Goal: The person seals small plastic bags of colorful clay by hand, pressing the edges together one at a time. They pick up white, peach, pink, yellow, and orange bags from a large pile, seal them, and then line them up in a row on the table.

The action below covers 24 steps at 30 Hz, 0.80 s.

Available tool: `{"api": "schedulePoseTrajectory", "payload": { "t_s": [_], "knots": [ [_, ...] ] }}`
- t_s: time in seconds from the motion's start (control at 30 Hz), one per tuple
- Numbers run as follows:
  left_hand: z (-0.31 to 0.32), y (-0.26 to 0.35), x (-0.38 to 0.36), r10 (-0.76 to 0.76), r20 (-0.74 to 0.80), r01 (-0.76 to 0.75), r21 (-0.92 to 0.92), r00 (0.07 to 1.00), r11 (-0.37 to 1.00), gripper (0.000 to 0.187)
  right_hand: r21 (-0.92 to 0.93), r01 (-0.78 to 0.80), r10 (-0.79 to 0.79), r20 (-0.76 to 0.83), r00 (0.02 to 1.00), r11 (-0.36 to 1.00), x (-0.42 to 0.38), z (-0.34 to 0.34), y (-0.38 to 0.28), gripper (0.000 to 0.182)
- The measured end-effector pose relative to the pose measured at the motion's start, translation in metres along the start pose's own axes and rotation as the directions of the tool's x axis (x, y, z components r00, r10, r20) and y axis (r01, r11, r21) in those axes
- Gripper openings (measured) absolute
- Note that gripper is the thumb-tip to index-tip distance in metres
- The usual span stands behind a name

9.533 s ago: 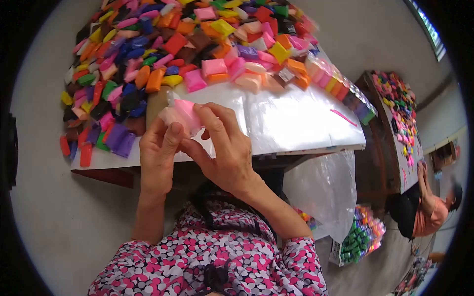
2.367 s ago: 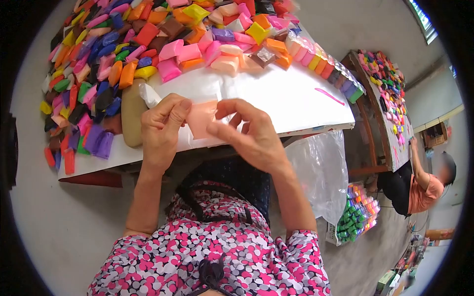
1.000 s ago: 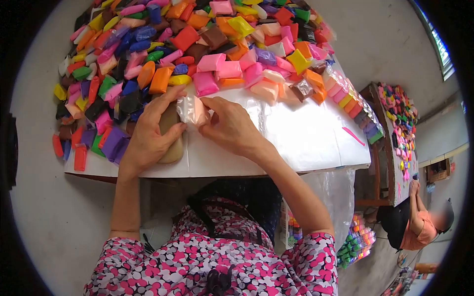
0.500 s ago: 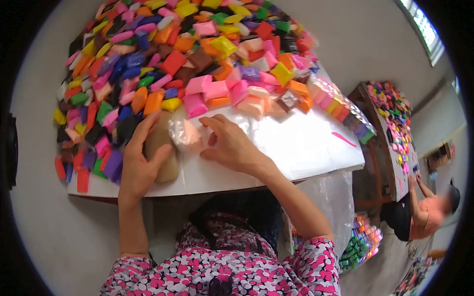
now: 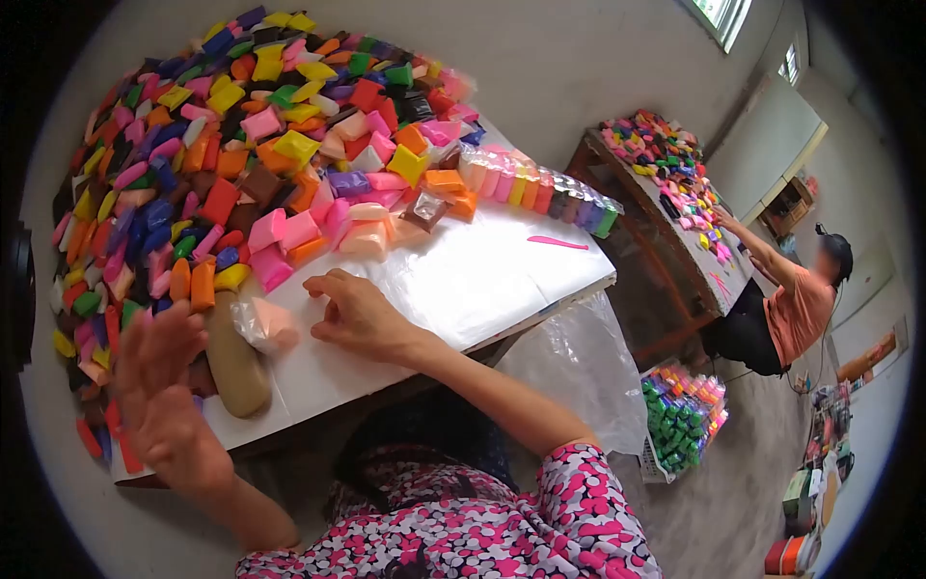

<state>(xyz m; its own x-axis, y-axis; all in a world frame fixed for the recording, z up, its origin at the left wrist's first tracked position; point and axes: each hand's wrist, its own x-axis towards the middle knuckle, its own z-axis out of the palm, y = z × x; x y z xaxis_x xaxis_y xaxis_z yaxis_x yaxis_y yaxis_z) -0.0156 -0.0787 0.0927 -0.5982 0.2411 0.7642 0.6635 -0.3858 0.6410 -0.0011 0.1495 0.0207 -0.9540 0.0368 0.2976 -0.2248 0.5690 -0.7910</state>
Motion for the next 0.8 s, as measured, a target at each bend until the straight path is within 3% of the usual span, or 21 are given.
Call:
{"api": "schedulePoseTrajectory", "payload": {
  "t_s": [0.13, 0.2, 0.27, 0.8],
  "knots": [
    [-0.003, 0.029, 0.009, 0.217, -0.050, -0.213, 0.067, 0.975, 0.975, 0.071, -0.006, 0.031, -0.031, -0.015, 0.999, 1.000, 0.001, 0.002, 0.004, 0.045],
    [0.018, 0.048, 0.016, 0.321, -0.179, -0.308, 0.099, 0.930, 0.946, 0.066, -0.033, 0.041, -0.042, -0.019, 0.999, 0.999, 0.002, 0.003, 0.005, 0.044],
    [0.022, 0.055, 0.021, 0.387, -0.184, -0.380, 0.073, 0.904, 0.922, 0.065, -0.047, 0.046, -0.048, -0.028, 0.998, 0.998, 0.002, 0.005, 0.006, 0.042],
    [0.005, 0.064, 0.017, 0.478, -0.182, -0.491, -0.035, 0.859, 0.870, 0.056, -0.072, 0.053, -0.055, -0.026, 0.998, 0.996, 0.006, 0.004, 0.003, 0.036]
  ]
}}
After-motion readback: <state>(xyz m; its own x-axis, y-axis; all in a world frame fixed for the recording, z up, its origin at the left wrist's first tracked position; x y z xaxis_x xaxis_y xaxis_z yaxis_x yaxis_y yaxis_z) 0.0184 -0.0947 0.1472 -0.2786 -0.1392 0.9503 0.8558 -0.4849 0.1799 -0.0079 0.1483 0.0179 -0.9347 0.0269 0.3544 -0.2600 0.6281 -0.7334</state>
